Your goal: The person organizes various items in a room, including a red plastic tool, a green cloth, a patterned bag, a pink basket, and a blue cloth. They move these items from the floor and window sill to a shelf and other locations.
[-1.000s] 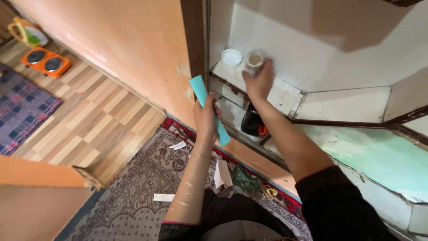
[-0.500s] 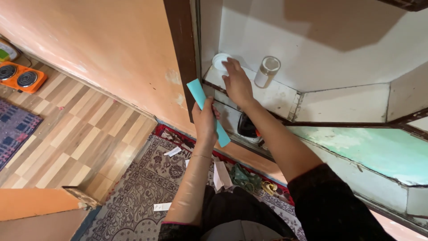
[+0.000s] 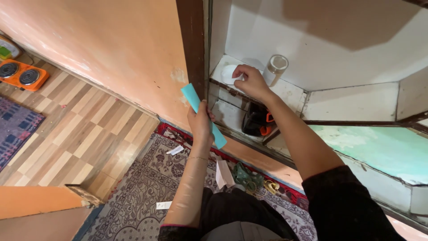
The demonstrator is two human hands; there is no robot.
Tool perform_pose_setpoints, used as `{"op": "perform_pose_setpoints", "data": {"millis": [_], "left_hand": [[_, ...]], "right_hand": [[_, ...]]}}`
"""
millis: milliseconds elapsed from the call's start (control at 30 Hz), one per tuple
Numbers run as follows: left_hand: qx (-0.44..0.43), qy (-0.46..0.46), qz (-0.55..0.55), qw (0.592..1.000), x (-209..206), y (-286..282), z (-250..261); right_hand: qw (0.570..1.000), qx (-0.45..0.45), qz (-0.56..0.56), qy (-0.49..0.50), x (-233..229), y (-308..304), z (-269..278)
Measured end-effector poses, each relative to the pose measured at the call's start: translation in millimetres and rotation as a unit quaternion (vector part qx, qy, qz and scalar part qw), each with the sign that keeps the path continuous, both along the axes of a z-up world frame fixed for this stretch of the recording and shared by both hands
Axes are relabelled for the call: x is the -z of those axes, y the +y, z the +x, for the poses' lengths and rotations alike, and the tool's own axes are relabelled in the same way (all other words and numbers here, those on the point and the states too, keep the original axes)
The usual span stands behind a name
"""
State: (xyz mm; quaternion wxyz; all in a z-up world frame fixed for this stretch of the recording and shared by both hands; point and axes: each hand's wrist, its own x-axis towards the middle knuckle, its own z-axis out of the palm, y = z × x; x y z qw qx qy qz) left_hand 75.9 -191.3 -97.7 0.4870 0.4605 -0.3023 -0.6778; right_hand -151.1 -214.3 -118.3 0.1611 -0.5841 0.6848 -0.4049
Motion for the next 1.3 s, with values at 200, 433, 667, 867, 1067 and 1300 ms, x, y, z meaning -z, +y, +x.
{"op": "perform_pose_setpoints", "data": {"millis": [200,433,667,867,1067,1300], "left_hand": [[0.022,0.000,-0.006,1.000,7.0,3.3,-5.9],[0.012,0.019,0.008,1.000,13.4,6.7,-7.8],[-0.004,0.031,0.024,0.999,8.8,8.6,-5.4],[-0.076,0.029,0.024,0.996,31.1,-10.6,-0.4],[-0.064,0.046,0.028,0.996,22.3,-1.7,-11.6],[-0.039,0.049,0.008,0.998,2.2,8.3,-16.2]], "right_hand": [[0.994,0.087,-0.070,0.014,-5.2,9.4,23.4],[0.983,-0.012,-0.074,0.167,-29.7,2.4,74.8],[0.973,0.013,-0.017,0.230,-4.1,-19.8,74.6],[0.988,0.054,-0.034,0.140,15.3,13.6,82.6],[0.952,0.198,-0.018,0.234,13.5,0.9,38.7],[0.942,0.123,-0.197,0.242,-11.0,56.4,73.8]]}}
